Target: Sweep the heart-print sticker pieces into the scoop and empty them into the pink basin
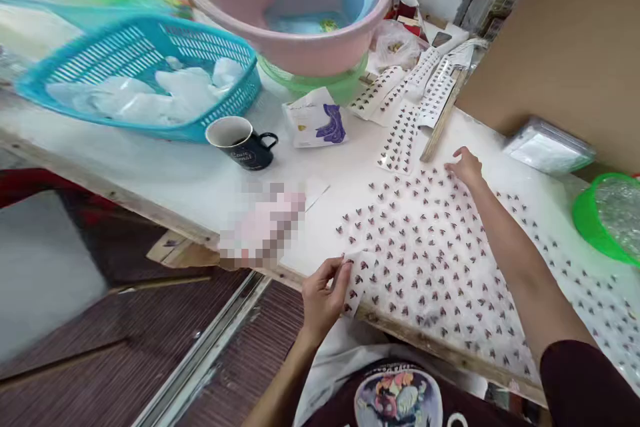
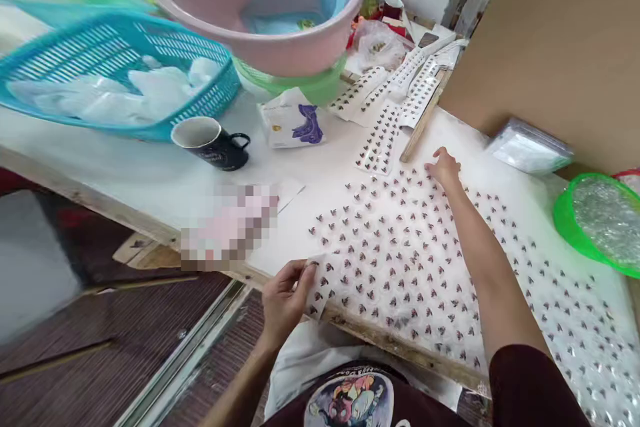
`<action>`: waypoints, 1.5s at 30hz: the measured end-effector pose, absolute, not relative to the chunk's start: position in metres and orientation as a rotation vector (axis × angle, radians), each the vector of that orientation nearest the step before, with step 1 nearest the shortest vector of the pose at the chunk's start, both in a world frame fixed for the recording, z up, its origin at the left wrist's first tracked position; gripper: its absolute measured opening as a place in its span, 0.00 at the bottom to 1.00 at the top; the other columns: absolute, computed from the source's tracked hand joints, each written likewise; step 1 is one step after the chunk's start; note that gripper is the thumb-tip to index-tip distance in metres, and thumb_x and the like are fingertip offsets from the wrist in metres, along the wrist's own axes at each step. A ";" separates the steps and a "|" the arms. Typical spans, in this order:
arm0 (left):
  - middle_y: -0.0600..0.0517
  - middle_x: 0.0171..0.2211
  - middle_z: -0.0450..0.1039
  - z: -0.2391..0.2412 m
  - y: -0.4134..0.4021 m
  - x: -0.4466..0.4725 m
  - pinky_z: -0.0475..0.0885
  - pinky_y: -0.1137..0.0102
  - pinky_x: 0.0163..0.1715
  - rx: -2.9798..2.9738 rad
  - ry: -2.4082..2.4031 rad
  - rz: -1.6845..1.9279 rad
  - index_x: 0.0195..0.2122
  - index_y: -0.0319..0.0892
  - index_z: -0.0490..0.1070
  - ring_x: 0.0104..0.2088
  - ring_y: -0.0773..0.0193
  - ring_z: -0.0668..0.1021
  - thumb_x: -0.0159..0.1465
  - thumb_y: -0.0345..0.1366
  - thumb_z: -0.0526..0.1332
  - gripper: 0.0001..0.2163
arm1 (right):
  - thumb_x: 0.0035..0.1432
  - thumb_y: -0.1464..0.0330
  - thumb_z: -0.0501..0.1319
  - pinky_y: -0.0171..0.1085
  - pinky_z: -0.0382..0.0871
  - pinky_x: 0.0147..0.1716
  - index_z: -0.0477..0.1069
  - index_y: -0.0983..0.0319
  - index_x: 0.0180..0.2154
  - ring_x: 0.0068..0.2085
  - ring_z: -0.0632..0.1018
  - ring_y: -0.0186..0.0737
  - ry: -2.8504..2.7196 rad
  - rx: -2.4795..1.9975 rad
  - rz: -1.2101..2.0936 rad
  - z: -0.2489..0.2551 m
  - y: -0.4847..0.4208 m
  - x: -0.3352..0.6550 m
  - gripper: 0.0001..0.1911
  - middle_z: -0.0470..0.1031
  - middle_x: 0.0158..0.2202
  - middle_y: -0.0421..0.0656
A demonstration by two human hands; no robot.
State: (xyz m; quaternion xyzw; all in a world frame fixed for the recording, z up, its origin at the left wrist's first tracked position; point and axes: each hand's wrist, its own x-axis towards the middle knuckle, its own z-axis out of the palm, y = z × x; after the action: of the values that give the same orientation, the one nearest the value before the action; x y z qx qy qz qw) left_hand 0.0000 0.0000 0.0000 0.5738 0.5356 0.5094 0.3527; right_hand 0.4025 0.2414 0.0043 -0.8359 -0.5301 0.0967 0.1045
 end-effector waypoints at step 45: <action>0.55 0.27 0.76 0.103 0.105 -0.014 0.66 0.77 0.26 1.223 1.551 1.402 0.34 0.36 0.78 0.26 0.72 0.70 0.40 0.45 0.74 0.23 | 0.71 0.57 0.54 0.47 0.73 0.47 0.76 0.53 0.42 0.44 0.80 0.46 -1.182 -1.814 0.424 0.000 -0.155 0.324 0.14 0.80 0.40 0.43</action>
State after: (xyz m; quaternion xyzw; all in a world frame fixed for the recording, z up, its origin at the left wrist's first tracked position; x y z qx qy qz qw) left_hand -0.0136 0.1049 0.1031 0.4726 0.5993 0.5417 0.3522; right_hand 0.3238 -0.1553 0.0002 -0.7340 -0.4783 0.1714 0.4506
